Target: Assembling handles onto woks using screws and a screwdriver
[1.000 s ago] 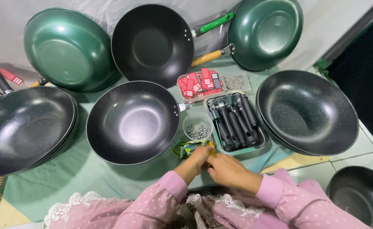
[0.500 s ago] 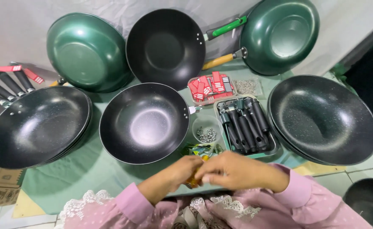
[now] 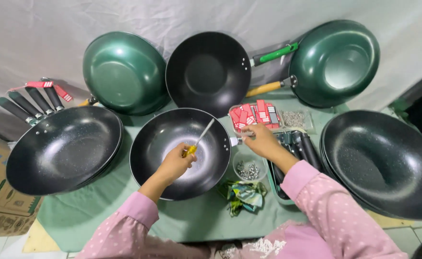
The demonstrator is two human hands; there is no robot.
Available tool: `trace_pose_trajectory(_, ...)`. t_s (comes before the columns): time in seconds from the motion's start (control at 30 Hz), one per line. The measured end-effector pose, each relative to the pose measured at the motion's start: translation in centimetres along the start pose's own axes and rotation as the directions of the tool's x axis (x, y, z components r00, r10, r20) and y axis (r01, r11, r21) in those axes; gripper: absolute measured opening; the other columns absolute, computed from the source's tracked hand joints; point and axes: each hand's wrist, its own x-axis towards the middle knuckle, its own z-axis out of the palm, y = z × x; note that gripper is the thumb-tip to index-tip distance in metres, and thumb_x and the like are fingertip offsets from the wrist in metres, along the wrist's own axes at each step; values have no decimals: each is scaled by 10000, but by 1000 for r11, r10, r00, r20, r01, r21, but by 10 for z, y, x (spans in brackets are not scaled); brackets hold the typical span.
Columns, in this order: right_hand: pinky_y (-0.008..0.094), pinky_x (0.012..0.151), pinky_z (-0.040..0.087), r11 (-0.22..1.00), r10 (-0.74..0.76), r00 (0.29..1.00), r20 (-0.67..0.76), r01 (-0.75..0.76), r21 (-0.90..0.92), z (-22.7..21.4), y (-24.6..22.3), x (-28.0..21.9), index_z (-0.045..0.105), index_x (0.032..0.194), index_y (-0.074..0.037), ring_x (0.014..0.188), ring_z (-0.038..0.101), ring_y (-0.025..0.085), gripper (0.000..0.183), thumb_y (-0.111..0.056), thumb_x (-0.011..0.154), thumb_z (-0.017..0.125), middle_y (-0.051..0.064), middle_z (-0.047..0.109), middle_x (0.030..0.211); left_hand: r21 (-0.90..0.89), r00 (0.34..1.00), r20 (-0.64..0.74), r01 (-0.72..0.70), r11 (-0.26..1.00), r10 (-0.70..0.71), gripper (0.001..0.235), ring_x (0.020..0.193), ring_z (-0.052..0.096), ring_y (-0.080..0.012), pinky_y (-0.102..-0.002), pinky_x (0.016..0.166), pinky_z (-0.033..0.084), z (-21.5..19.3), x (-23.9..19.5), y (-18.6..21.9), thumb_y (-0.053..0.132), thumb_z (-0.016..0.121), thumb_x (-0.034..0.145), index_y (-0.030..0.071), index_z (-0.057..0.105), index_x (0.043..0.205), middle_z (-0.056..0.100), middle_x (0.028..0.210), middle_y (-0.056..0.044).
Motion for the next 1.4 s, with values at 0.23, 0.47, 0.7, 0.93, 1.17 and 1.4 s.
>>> trace_pose_trajectory(0.23, 380, 985, 547, 992, 50, 989, 140, -65, 109, 35, 11, 32, 706, 1304, -182, 1158, 689, 304, 466, -271, 848, 744, 159, 713, 1154, 407, 998, -53, 6, 914, 17, 394, 1060, 749, -226, -397, 920, 585, 4, 50, -47, 285, 723, 873, 231, 687, 1262, 786, 1073, -34)
trace_pose_trajectory(0.47, 325, 616, 603, 924, -3, 962, 274, -102, 368, 61, 18, 52, 742, 1228, -83, 873, 736, 237, 484, -304, 803, 816, 174, 769, 957, 583, 994, -12, -79, 809, 105, 372, 1078, 730, -325, -493, 927, 573, 0, 38, -23, 179, 703, 903, 159, 702, 1274, 734, 1119, -117)
trace_pose_trajectory(0.7, 296, 589, 627, 849, 15, 951, 309, -175, 498, 79, 18, 61, 760, 1144, -32, 690, 737, 207, 358, -85, 790, 759, 155, 747, 819, 684, 987, 25, -135, 717, 161, 389, 1092, 699, -323, -503, 925, 558, 5, 38, -29, 182, 704, 910, 183, 681, 1298, 695, 1110, -94)
trace_pose_trajectory(0.93, 267, 497, 588, 854, -33, 956, 291, -124, 505, 77, 11, 53, 789, 1101, -41, 564, 717, 183, 353, -65, 749, 768, 139, 733, 777, 665, 980, -26, -129, 735, 196, 379, 1052, 716, -309, -468, 897, 554, 3, 28, -15, 149, 714, 902, 179, 692, 1280, 702, 1069, -105)
trace_pose_trajectory(1.17, 265, 548, 596, 882, 8, 956, 293, -144, 448, 80, -2, 42, 751, 1165, -19, 674, 747, 193, 397, -140, 788, 778, 150, 752, 887, 691, 976, -30, -136, 710, 217, 368, 1056, 714, -326, -489, 907, 535, 3, 28, -20, 175, 719, 897, 199, 690, 1264, 708, 1067, -102)
trace_pose_trajectory(1.4, 241, 506, 553, 903, 18, 965, 262, -128, 409, 79, 4, 42, 801, 1086, -59, 644, 711, 162, 296, -196, 826, 774, 140, 769, 772, 697, 977, -18, -139, 703, 211, 372, 1066, 712, -317, -495, 918, 521, 5, 30, -24, 170, 725, 892, 211, 693, 1260, 704, 1078, -97)
